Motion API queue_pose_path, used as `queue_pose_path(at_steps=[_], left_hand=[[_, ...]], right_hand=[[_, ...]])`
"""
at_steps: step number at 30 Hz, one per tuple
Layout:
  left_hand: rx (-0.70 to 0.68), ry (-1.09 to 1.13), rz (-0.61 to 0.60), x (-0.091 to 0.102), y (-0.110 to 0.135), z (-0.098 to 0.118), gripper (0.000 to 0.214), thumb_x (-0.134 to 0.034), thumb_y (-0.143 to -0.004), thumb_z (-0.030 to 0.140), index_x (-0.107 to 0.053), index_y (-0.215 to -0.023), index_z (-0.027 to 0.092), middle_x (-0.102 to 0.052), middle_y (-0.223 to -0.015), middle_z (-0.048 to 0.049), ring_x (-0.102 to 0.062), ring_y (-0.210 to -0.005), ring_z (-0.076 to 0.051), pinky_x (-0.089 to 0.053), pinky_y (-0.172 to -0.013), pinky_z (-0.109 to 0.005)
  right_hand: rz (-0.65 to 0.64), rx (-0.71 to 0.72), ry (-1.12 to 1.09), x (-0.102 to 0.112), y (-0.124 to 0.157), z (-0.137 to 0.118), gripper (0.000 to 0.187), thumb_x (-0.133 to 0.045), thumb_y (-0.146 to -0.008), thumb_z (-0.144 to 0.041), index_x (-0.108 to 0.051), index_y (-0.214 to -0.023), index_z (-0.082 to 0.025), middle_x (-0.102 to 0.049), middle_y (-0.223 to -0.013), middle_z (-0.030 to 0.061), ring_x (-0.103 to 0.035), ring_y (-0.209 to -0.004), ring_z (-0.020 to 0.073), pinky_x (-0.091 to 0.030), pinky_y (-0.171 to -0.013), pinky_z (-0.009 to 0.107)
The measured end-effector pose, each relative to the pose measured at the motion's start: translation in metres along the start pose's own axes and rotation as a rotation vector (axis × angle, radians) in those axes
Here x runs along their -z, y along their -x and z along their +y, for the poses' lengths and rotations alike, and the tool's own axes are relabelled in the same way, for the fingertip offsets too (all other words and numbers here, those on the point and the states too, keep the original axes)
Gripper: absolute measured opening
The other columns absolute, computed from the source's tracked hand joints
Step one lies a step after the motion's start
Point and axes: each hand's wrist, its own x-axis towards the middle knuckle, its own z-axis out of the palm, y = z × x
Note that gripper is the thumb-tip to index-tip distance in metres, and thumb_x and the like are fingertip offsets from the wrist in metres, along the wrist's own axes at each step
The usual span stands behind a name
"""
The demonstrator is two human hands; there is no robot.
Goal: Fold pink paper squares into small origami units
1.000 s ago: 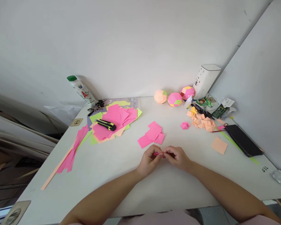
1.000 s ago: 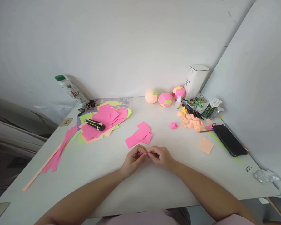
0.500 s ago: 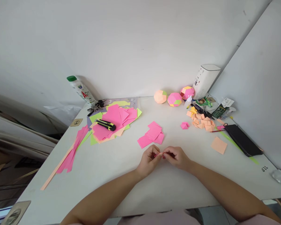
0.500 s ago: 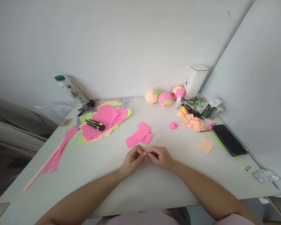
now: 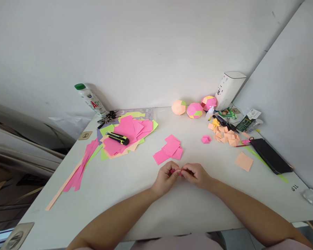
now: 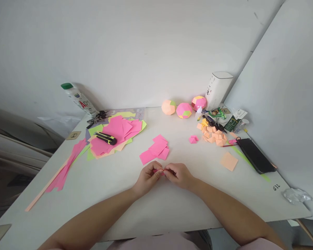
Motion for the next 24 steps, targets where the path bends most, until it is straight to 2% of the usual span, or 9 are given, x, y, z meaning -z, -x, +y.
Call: queue_pose_path(at_steps=[5,9,17,24], left_hand=[[0.026,0.075,0.013,-0.0012,-0.0005,0.0014,0.027,-0.057,-0.083,0.041,-0.054,-0.074,0.015,-0.054,-0.071,-0.0006,-0.045,-0.055,-0.008,-0.04,-0.052,-0.022],[0.008,0.104,0.026,-0.0021,-0.001,0.0045,0.025,-0.06,-0.081,0.038,-0.056,-0.074,0.015,-0.056,-0.072,-0.0016,-0.048,-0.057,-0.009,-0.042,-0.053,-0.023],[-0.009,0.125,0.057,-0.0016,-0.0006,0.0024,0.021,-0.062,-0.081,0.036,-0.059,-0.075,0.016,-0.061,-0.075,-0.0033,-0.055,-0.064,-0.012,-0.046,-0.059,-0.026],[-0.034,0.204,0.028,-0.0023,-0.001,0.0071,0.014,-0.062,-0.081,0.029,-0.061,-0.075,0.017,-0.061,-0.078,-0.0028,-0.058,-0.066,-0.012,-0.048,-0.063,-0.028]], right_hand=[[0.049,0.011,-0.027,-0.0001,-0.0015,-0.002,0.027,-0.048,-0.089,-0.034,-0.059,-0.072,-0.017,-0.063,-0.062,0.0027,-0.05,-0.05,0.0111,-0.04,-0.047,0.022],[0.075,-0.043,-0.083,0.001,-0.0018,-0.004,0.024,-0.051,-0.088,-0.035,-0.061,-0.074,-0.017,-0.065,-0.063,0.0026,-0.049,-0.046,0.0098,-0.039,-0.043,0.021],[0.056,-0.11,-0.14,0.0023,-0.0015,-0.0043,0.025,-0.052,-0.088,-0.037,-0.063,-0.079,-0.017,-0.068,-0.067,0.0037,-0.053,-0.044,0.0101,-0.044,-0.042,0.022],[0.064,-0.103,-0.135,0.0022,-0.001,-0.0047,0.023,-0.052,-0.088,-0.036,-0.063,-0.079,-0.017,-0.069,-0.066,0.004,-0.055,-0.045,0.0111,-0.045,-0.043,0.023]])
